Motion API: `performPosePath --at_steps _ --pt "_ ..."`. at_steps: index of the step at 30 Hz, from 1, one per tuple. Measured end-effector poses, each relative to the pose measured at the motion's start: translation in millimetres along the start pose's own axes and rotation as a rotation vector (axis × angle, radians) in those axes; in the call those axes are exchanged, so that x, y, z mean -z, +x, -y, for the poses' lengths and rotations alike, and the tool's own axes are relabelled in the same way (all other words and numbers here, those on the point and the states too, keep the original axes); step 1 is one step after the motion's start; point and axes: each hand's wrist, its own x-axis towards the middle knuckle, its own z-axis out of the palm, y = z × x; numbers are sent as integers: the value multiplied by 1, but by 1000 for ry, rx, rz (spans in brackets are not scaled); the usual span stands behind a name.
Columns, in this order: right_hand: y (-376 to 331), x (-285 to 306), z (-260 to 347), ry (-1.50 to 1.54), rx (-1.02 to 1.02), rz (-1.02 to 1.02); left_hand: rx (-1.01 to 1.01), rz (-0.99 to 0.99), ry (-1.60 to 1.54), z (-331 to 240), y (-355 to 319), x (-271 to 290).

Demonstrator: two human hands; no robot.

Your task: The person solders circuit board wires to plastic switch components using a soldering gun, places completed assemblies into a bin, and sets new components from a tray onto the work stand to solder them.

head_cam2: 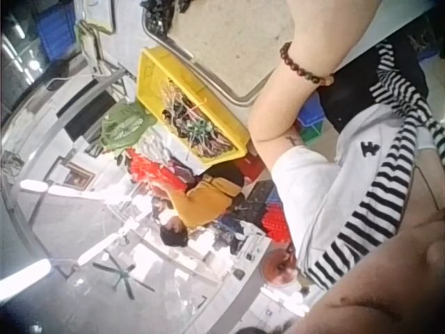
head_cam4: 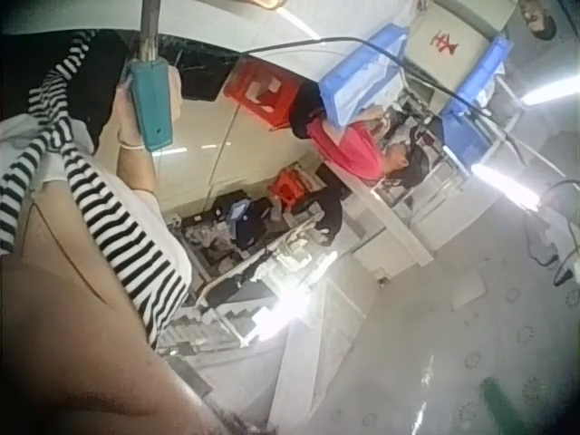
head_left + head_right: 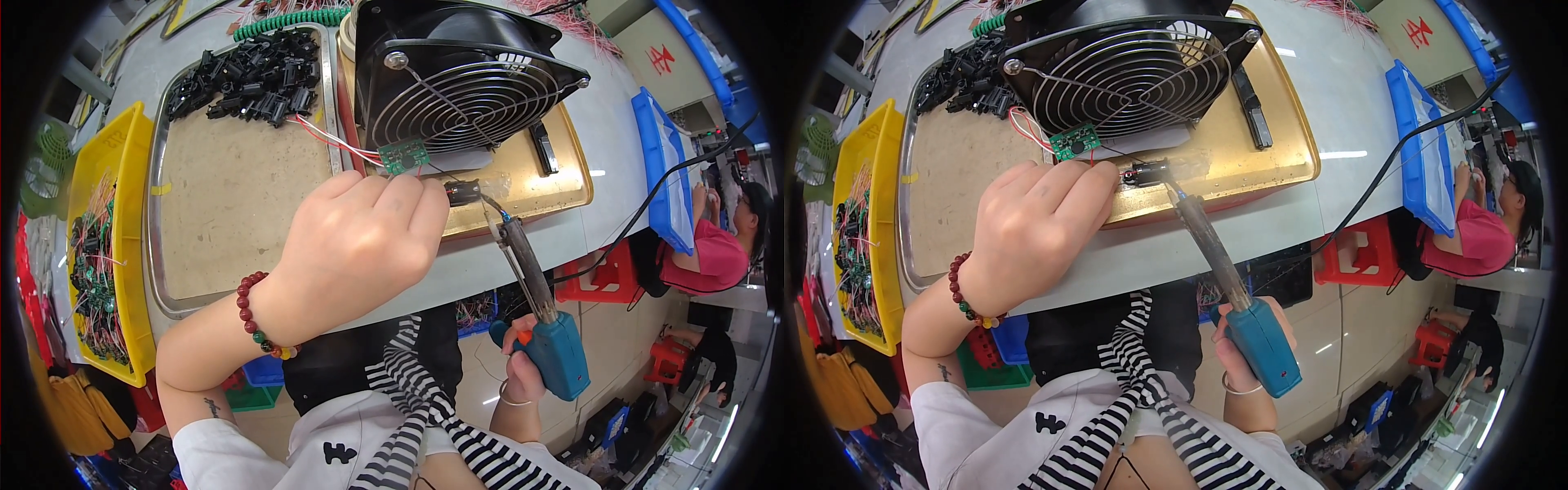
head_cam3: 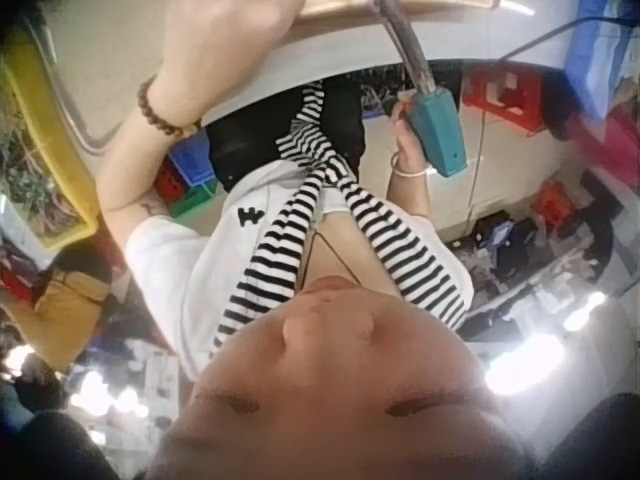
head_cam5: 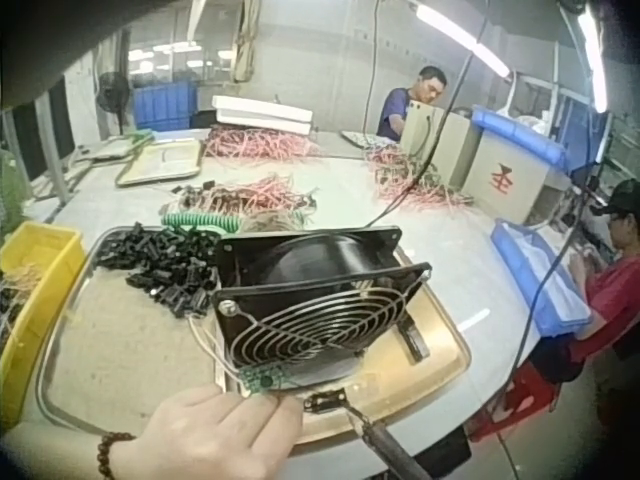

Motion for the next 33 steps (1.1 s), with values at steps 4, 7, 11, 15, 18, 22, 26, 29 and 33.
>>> performPosePath --at_steps 4,7,11,15,18,22,26,29,33 --pt "0 2 0 38 -13 3 -2 12 10 1 0 1" --pt "-3 4 1 99 -77 17 -3 5 11 1 0 2" --pt "-4 3 -2 105 -74 61 0 9 -2 2 -1 1" --pt "-5 3 -3 159 -68 40 -2 14 38 -4 0 23" --pt "-4 7 -3 166 -61 19 66 -2 96 -8 6 46" --pt "-5 11 -6 159 -89 -7 271 92 21 -4 12 46" --pt "-9 14 -11 155 -134 -38 234 159 -245 -15 11 39" --pt "-12 18 -14 164 -133 -44 280 124 -291 -16 13 34" --pt "-11 15 -18 220 -108 -27 131 42 -166 -8 16 41"
